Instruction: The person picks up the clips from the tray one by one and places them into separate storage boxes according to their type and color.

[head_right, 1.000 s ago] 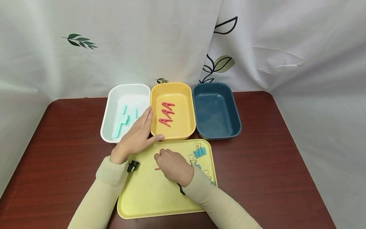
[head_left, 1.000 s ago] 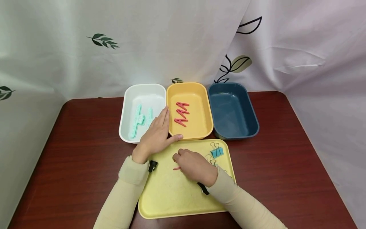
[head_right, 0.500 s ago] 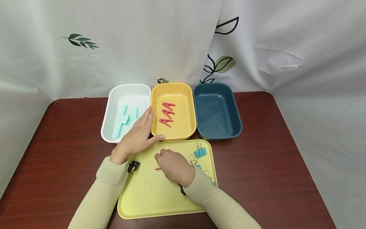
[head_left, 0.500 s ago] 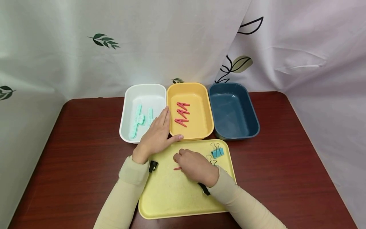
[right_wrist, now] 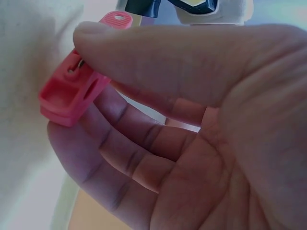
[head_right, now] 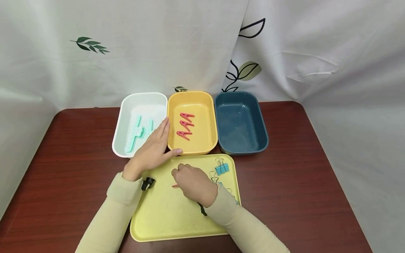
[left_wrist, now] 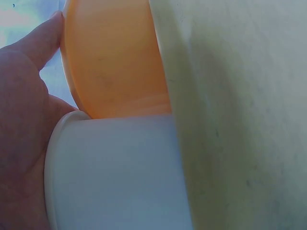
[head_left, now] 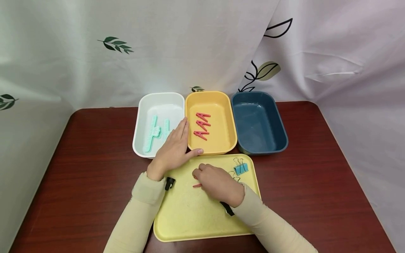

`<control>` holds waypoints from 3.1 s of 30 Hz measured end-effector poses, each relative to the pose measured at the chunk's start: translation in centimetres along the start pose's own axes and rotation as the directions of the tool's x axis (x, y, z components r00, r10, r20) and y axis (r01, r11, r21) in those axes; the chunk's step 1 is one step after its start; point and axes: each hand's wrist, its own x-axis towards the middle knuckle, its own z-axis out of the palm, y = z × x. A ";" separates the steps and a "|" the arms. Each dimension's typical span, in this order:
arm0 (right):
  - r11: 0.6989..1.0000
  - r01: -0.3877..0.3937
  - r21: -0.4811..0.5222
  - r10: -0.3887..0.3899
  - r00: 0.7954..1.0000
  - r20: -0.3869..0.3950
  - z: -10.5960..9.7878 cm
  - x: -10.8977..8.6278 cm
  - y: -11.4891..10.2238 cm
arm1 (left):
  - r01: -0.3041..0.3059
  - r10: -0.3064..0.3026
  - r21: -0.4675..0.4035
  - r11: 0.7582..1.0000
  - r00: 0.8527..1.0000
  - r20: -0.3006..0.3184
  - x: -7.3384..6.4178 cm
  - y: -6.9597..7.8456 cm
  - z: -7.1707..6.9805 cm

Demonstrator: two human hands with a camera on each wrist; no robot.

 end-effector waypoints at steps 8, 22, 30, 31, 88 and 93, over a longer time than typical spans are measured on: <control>1.000 0.007 0.002 -0.007 1.000 -0.009 -0.4 -0.2 0.0 | 0.001 -0.001 -0.005 1.000 1.000 0.004 0.1 0.0 0.0; 1.000 -0.001 -0.007 0.001 1.000 -0.022 -1.3 -0.4 0.5 | -0.004 0.004 0.005 1.000 1.000 0.000 0.2 -0.1 0.0; 1.000 -0.021 0.002 0.021 0.999 -0.037 -1.8 -0.7 0.8 | -0.005 0.005 0.000 1.000 1.000 0.006 0.2 0.0 0.1; 1.000 -0.022 0.005 0.022 0.999 -0.037 -1.8 -0.7 0.8 | -0.006 0.006 0.000 1.000 1.000 0.005 0.2 0.0 0.1; 0.997 -0.047 0.069 0.057 0.987 -0.149 -6.1 -0.1 3.2 | 0.012 -0.013 0.033 0.999 0.999 0.040 0.0 0.0 0.0; 0.997 -0.047 0.061 0.055 0.988 -0.142 -6.4 0.3 3.5 | 0.015 -0.016 0.031 0.999 0.999 0.041 0.0 0.0 0.0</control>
